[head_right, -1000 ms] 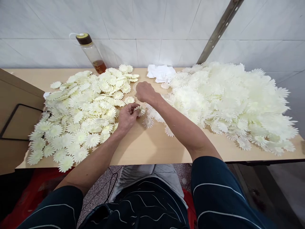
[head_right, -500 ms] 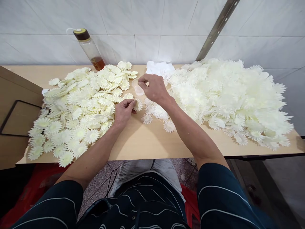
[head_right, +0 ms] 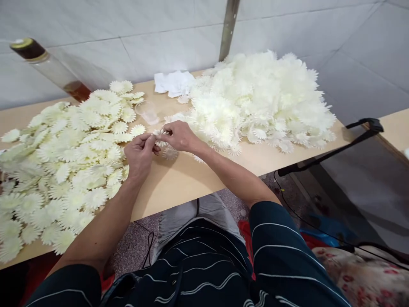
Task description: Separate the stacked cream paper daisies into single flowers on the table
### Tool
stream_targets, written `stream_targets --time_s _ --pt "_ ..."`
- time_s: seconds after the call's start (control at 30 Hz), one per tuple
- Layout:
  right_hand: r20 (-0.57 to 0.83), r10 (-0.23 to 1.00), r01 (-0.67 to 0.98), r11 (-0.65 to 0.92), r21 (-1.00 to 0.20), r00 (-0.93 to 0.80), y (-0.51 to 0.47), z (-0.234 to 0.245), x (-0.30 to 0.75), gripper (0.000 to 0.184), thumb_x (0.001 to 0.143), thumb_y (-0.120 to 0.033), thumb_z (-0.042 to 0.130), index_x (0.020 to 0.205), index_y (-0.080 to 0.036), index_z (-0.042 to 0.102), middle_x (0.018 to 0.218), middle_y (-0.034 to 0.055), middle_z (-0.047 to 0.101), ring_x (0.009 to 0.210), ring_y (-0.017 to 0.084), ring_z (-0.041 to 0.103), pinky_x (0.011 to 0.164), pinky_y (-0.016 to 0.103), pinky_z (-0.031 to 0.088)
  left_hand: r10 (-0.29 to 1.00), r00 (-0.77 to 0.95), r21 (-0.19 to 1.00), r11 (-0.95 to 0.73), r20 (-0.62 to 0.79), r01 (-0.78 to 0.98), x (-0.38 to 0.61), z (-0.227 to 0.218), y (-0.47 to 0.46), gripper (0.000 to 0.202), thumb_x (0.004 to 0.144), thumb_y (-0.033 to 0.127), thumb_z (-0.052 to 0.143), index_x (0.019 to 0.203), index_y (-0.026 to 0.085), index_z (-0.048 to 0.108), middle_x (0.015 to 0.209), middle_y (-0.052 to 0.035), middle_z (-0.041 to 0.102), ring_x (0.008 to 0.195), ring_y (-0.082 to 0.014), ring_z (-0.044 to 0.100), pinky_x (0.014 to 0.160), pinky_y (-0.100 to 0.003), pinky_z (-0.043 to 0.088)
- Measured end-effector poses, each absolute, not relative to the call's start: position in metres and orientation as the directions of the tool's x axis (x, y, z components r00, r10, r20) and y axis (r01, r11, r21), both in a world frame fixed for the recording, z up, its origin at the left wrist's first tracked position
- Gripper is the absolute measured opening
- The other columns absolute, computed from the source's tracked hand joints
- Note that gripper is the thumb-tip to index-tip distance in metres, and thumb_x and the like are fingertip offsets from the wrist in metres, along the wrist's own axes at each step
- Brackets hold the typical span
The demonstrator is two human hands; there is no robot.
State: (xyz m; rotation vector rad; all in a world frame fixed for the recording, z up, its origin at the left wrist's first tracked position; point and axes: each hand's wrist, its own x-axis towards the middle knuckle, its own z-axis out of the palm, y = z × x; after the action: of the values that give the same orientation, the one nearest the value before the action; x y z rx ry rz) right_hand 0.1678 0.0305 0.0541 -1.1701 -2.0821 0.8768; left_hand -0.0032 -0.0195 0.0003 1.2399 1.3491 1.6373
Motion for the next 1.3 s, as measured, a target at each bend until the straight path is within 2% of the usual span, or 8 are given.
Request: stream_targets --time_s 0.13,0.3,0.47,0.6,0.83,0.97,1.17,1.3 --pt "0.178 0.909 0.447 0.346 -0.825 -0.376 0.029 0.058 0.178 0.052 0.099 -0.037 0.076 0.063 -0.022 0.042 0.063 -0.0049 0.039 0.07 0.014 0.038 0.067 0.032 0.028 0.917 -0.294 0.963 -0.265 0.269 0.054 -0.001 0.004 -0.021 0.038 0.095 0.056 0.084 0.099 0.019 0.079 0.068 0.002 0.072 0.05 -0.0092 0.064 0.05 -0.02 0.052" --pt "0.249 0.944 0.261 0.301 -0.917 -0.217 0.039 0.061 0.207 0.063 0.098 -0.063 0.079 0.065 -0.025 0.042 0.063 -0.0048 0.037 0.064 0.013 0.032 0.059 0.032 0.024 0.919 -0.314 0.971 -0.233 0.237 0.051 -0.003 0.005 -0.02 0.044 0.096 0.063 0.081 0.094 0.019 0.076 0.069 0.0017 0.07 0.047 -0.0076 0.059 0.043 -0.018 0.043" --pt "0.202 0.97 0.057 0.211 -0.976 -0.136 0.057 0.073 0.238 0.058 0.091 -0.068 0.087 0.073 -0.027 0.05 0.067 -0.0056 0.037 0.058 0.011 0.031 0.049 0.029 0.029 0.931 -0.298 0.977 -0.201 0.212 0.07 -0.004 0.008 -0.02 0.046 0.094 0.065 0.083 0.092 0.019 0.076 0.066 0.0022 0.068 0.045 -0.007 0.057 0.04 -0.017 0.039" --pt "0.159 0.979 0.068 0.168 -0.983 -0.125 0.066 0.08 0.249 0.061 0.087 -0.068 0.092 0.074 -0.028 0.048 0.069 -0.0048 0.042 0.058 0.011 0.039 0.047 0.029 0.037 0.93 -0.303 0.978 -0.188 0.206 0.089 -0.002 0.011 -0.021 0.047 0.092 0.066 0.083 0.089 0.02 0.075 0.064 0.002 0.068 0.043 -0.0073 0.056 0.038 -0.018 0.036" --pt "0.173 0.981 0.078 0.18 -0.981 -0.086 0.071 0.068 0.251 0.063 0.077 -0.077 0.096 0.07 -0.03 0.054 0.061 -0.0017 0.043 0.057 0.016 0.044 0.043 0.033 0.038 0.918 -0.335 0.977 -0.185 0.212 0.11 -0.007 0.006 -0.017 0.042 0.1 0.06 0.08 0.087 0.021 0.074 0.064 0.0024 0.066 0.044 -0.0075 0.056 0.041 -0.02 0.037" --pt "0.238 0.967 0.066 0.244 -0.967 -0.087 0.07 0.067 0.252 0.056 0.08 -0.071 0.094 0.066 -0.031 0.057 0.062 0.0013 0.05 0.059 0.017 0.043 0.048 0.036 0.036 0.917 -0.35 0.98 -0.162 0.193 0.116 -0.008 0.005 -0.014 0.039 0.102 0.056 0.08 0.088 0.02 0.074 0.065 0.0025 0.066 0.045 -0.0077 0.055 0.041 -0.022 0.036" --pt "0.257 0.966 0.102 0.26 -0.96 -0.039 0.075 0.069 0.261 0.055 0.084 -0.067 0.091 0.068 -0.032 0.052 0.057 -0.0012 0.041 0.057 0.019 0.046 0.049 0.037 0.035 0.931 -0.332 0.986 -0.125 0.155 0.11 -0.007 0.006 -0.012 0.039 0.101 0.055 0.081 0.086 0.02 0.073 0.062 0.0032 0.065 0.042 -0.0076 0.054 0.038 -0.022 0.033" --pt "0.314 0.949 0.09 0.311 -0.946 0.028 0.073 0.079 0.277 0.054 0.083 -0.067 0.091 0.067 -0.034 0.052 0.06 0.0009 0.044 0.059 0.022 0.043 0.049 0.039 0.033 0.929 -0.327 0.984 -0.145 0.173 0.108 -0.006 0.005 -0.011 0.039 0.099 0.055 0.082 0.085 0.02 0.074 0.062 0.0026 0.066 0.042 -0.0076 0.054 0.037 -0.022 0.032"
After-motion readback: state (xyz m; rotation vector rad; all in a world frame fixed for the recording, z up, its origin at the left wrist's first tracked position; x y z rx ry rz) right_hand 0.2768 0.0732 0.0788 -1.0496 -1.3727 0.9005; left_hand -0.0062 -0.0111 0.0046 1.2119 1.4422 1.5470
